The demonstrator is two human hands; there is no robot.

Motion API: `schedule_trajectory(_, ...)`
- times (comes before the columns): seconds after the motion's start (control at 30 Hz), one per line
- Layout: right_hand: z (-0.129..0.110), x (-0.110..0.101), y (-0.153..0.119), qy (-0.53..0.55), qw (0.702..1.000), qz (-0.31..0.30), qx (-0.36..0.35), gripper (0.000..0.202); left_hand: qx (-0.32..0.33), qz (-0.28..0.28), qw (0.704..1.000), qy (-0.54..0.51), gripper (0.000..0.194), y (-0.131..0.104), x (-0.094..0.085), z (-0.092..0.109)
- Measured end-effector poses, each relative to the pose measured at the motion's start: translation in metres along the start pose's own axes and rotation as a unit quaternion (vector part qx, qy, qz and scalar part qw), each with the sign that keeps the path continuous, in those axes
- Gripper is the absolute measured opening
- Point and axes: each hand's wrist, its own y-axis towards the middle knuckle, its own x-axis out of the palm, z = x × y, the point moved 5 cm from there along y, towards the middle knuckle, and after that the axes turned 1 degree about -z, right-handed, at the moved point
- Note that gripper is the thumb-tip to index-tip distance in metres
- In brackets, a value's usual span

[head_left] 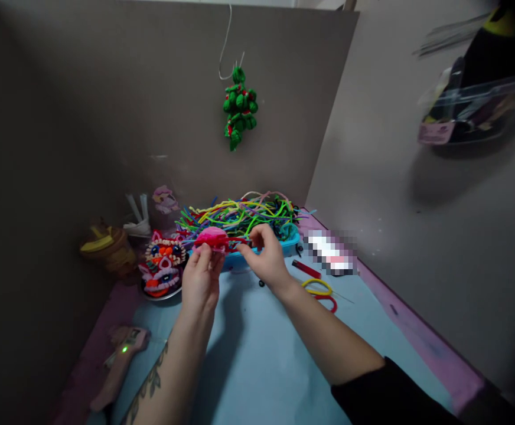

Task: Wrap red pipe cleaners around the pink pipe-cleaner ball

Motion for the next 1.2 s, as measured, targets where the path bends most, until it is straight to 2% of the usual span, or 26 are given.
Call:
schedule_trajectory(0.03, -0.007, -0.003, -0.002, -0.02, 0.999, 0.003, -0.04, 0.009, 0.027, -0.005, 1.0, 0.009, 0.02, 0.0, 0.0, 0.002)
schedule_trajectory(0.13, -0.022, 0.003, -0.009, -0.065, 0.986, -0.079, -0.133, 0.013, 0.069, -0.036, 0.997, 0.03, 0.025, 0.0, 0.002, 0.002)
schedule_trajectory(0.2, -0.02, 0.006, -0.012, -0.103, 0.981, -0.101, -0.128, 0.016, 0.085, -0.059, 0.993, 0.047, 0.025, -0.002, 0.003, 0.0)
schedule_trajectory(0.33, -0.01, 0.006, -0.01, -0.145, 0.984, -0.075, -0.074, 0.032, 0.13, -0.085, 0.982, 0.103, 0.024, -0.004, 0.003, -0.001)
schedule_trajectory(0.47, -0.009, 0.007, -0.007, -0.137, 0.984, -0.1, -0.057, 0.027, 0.156, -0.105, 0.967, 0.17, 0.024, -0.006, 0.003, 0.0)
schedule_trajectory(0.57, -0.013, 0.008, -0.007, -0.083, 0.989, -0.116, -0.048, 0.016, 0.156, -0.11, 0.964, 0.184, 0.022, -0.005, 0.004, 0.0)
schedule_trajectory(0.7, -0.02, 0.007, -0.008, -0.009, 0.992, -0.112, -0.051, 0.013, 0.12, -0.103, 0.979, 0.132, 0.023, -0.003, 0.003, -0.005)
schedule_trajectory(0.8, -0.018, 0.006, -0.008, 0.091, 0.99, -0.107, 0.008, 0.011, 0.075, -0.096, 0.987, 0.104, 0.025, -0.003, 0.003, -0.011)
schedule_trajectory(0.87, -0.013, 0.009, -0.008, 0.161, 0.977, -0.12, 0.067, 0.011, 0.063, -0.102, 0.987, 0.106, 0.025, -0.004, 0.004, -0.014)
schedule_trajectory(1.0, -0.009, 0.013, -0.008, 0.219, 0.956, -0.143, 0.132, 0.014, 0.098, -0.117, 0.978, 0.139, 0.024, -0.007, 0.007, -0.016)
schedule_trajectory(1.1, -0.011, 0.013, -0.007, 0.247, 0.95, -0.128, 0.14, 0.016, 0.127, -0.144, 0.97, 0.149, 0.021, -0.012, 0.012, -0.017)
schedule_trajectory(1.2, -0.014, 0.014, -0.009, 0.274, 0.944, -0.117, 0.144, 0.015, 0.147, -0.158, 0.965, 0.148, 0.031, -0.016, 0.014, -0.018)
